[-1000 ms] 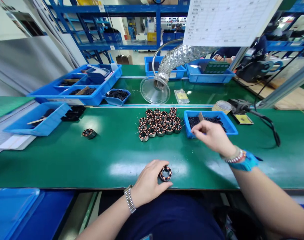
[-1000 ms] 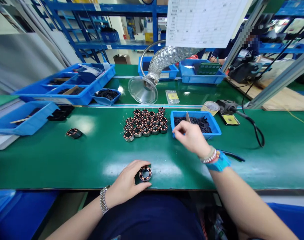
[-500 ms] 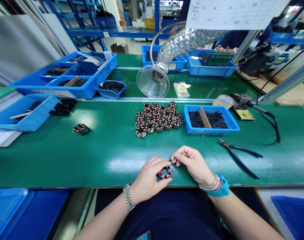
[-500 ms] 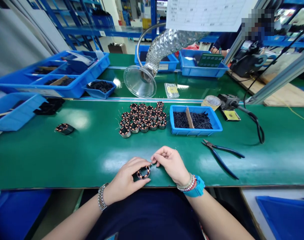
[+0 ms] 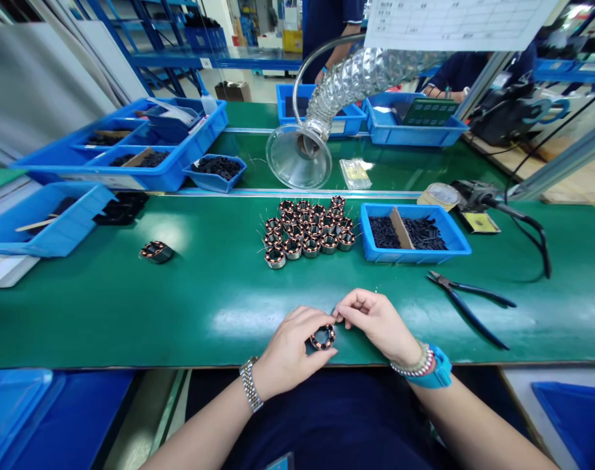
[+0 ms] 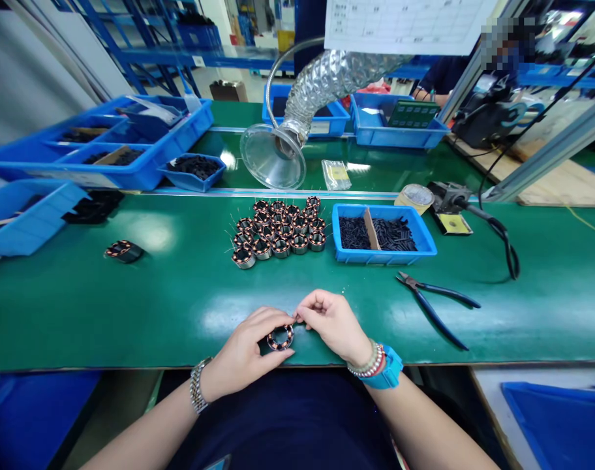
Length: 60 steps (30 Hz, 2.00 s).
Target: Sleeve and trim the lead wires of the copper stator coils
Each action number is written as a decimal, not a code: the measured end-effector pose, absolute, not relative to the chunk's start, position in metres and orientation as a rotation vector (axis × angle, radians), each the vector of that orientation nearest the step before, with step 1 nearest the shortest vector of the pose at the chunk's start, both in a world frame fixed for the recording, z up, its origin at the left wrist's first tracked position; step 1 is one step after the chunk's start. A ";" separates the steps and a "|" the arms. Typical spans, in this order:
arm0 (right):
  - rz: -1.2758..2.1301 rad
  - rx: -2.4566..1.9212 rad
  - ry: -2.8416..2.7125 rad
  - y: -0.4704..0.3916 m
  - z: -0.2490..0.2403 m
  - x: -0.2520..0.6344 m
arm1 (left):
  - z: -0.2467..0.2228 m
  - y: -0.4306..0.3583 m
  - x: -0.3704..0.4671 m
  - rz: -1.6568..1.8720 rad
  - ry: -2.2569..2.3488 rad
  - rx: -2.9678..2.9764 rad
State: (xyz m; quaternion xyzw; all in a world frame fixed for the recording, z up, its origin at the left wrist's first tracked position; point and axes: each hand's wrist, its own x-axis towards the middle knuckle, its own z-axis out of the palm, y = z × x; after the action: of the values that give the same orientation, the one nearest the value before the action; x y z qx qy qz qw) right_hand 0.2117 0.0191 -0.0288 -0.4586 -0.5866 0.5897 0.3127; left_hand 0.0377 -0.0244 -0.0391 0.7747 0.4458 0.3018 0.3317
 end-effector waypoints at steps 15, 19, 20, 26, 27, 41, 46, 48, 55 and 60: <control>1.139 -1.128 -1.973 0.015 -0.036 0.219 | -0.038 -0.023 0.038 0.799 1.165 2.024; 1.104 -1.135 -2.004 0.015 -0.035 0.218 | -0.039 -0.024 0.038 0.788 1.170 2.024; 1.097 -1.133 -2.009 0.015 -0.034 0.218 | -0.038 -0.024 0.038 0.787 1.170 2.025; 0.962 -1.075 -2.081 0.016 -0.034 0.220 | -0.038 -0.022 0.038 0.779 1.175 2.020; 0.903 -1.042 -2.107 0.016 -0.036 0.220 | -0.038 -0.022 0.038 0.779 1.173 2.019; 1.170 -1.012 -2.194 0.018 -0.024 0.226 | -0.038 -0.026 0.038 0.752 1.289 1.925; 1.349 -1.004 -2.168 0.023 -0.023 0.220 | -0.036 -0.026 0.039 0.740 1.310 1.908; 1.430 -1.071 -2.087 0.023 -0.026 0.218 | -0.035 -0.026 0.039 0.732 1.320 1.910; 1.454 -1.206 -1.914 0.017 -0.031 0.212 | -0.038 -0.031 0.038 0.726 1.353 1.975; 1.801 -1.247 -1.686 0.015 -0.026 0.215 | -0.038 -0.035 0.038 0.763 1.373 2.008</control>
State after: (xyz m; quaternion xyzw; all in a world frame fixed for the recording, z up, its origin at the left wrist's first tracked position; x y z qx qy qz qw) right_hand 0.2145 0.0155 -0.0264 -0.4431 -0.5992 0.6399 0.1878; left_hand 0.0384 -0.0350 -0.0378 0.7534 0.5151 0.2863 0.2917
